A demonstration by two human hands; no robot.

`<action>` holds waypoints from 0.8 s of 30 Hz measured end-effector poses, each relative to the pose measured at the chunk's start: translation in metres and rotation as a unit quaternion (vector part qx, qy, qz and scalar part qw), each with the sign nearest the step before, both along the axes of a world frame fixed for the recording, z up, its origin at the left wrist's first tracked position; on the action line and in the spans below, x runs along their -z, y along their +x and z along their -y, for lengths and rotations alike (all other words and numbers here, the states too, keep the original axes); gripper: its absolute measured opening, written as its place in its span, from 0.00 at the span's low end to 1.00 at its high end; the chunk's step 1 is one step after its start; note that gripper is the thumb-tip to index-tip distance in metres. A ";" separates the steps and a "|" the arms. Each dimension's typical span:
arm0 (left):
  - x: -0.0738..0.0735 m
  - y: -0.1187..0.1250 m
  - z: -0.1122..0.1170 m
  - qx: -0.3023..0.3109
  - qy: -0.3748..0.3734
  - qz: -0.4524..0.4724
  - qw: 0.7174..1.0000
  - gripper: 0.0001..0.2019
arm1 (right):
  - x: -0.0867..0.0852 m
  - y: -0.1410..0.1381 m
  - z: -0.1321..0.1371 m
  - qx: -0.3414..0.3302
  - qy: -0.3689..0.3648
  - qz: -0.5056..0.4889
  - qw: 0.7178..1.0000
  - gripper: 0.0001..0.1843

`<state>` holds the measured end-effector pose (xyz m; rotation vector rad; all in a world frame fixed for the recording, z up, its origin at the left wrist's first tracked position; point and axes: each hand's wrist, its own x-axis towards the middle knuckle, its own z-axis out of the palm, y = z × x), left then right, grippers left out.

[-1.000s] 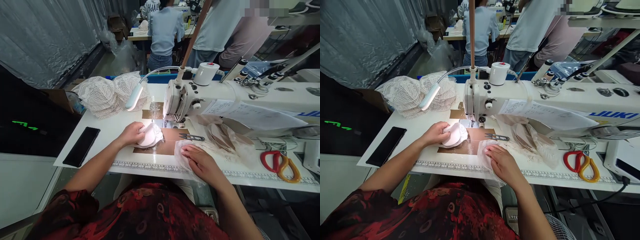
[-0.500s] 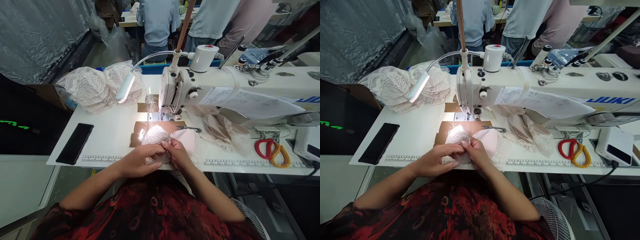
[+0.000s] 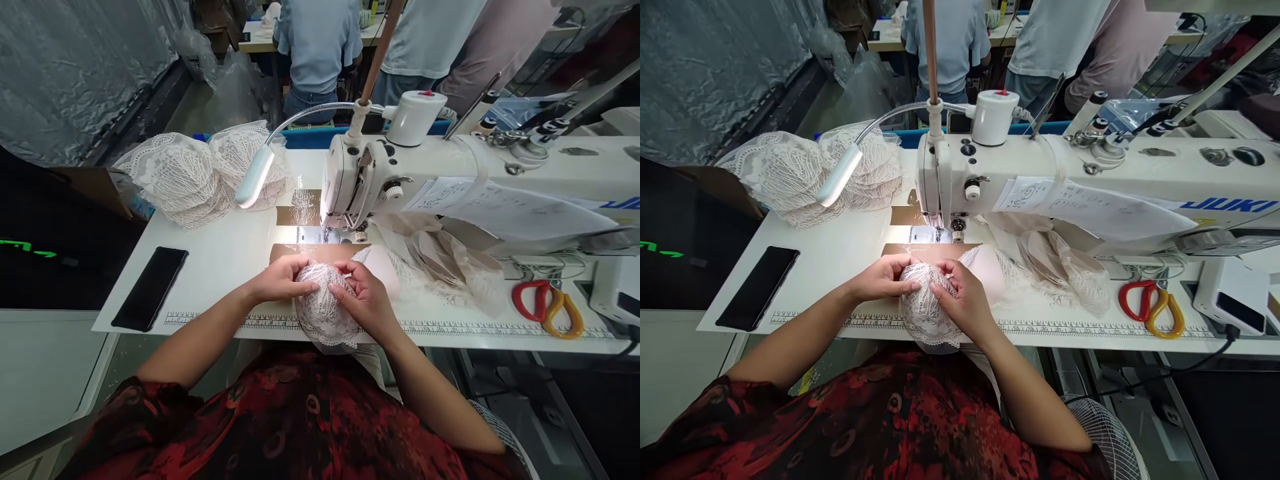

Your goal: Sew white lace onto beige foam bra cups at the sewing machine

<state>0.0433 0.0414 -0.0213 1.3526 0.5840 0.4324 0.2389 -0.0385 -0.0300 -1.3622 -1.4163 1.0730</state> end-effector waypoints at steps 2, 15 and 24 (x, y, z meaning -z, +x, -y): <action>0.002 0.002 0.001 -0.003 0.002 0.003 1.000 0.16 | -0.003 0.002 -0.002 -0.010 0.010 0.068 0.998 0.14; 0.005 -0.001 0.000 -0.008 0.060 -0.003 0.998 0.14 | -0.011 0.002 -0.011 -0.024 -0.015 0.078 0.997 0.09; 0.004 -0.003 0.003 -0.070 0.215 -0.011 0.974 0.13 | -0.005 0.000 -0.010 -0.026 -0.040 0.012 0.999 0.12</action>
